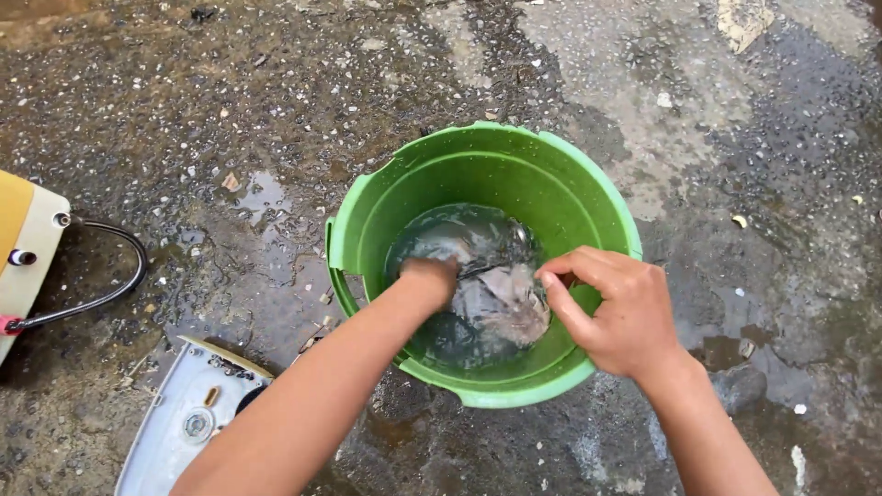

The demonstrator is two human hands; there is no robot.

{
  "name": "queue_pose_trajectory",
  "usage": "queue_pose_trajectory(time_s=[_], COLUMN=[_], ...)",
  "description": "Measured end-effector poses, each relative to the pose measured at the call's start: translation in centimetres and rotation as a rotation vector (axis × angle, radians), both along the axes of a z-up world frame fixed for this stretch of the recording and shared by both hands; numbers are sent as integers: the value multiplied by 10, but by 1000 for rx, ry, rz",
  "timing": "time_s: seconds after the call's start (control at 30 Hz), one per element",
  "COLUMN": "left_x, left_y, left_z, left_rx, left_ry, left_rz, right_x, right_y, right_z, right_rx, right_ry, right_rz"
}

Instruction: Cleaning internal components of a water heater using a wet cloth and a bucket of water on a concrete floor.

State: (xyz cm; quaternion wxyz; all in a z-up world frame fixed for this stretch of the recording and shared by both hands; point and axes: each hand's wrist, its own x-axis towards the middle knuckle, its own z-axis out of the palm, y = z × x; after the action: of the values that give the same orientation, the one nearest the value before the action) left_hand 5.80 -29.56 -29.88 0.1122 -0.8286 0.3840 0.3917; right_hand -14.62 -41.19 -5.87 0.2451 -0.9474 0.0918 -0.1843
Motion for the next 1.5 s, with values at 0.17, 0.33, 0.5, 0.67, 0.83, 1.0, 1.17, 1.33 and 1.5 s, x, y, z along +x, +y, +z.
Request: queue_pose_trajectory(time_s=[0.17,0.33,0.5,0.67,0.83,1.0,1.17,1.33,1.5], left_x=[1,23,29,2,-2,-5,-13,-33,-75], left_y=[-15,-16,-6,18,65,120,212,339,439], left_z=[72,-24,3,128,232,307,321,263,186], left_rx=[91,15,-340,-608,-870,-938,-976,-663,-514], left_ry=[-134,-144,-332,-606,-812,-922,-902,-829,-692], left_rz=[21,-175,-241,-512,-485,-318,-74,145,556], right_x=[1,3,5,1,-1,-2,5,3,5], right_y=[-1,2,3,4,9,11,5,20,96], right_z=[1,8,10,6,10,15,12,14,24], right_rx=[0,1,-13,-41,-57,-72,-354,-323,-280], right_ry=[32,28,37,70,74,151,548,416,100], right_rz=[-18,-17,-14,-38,-28,-9,-39,29,318])
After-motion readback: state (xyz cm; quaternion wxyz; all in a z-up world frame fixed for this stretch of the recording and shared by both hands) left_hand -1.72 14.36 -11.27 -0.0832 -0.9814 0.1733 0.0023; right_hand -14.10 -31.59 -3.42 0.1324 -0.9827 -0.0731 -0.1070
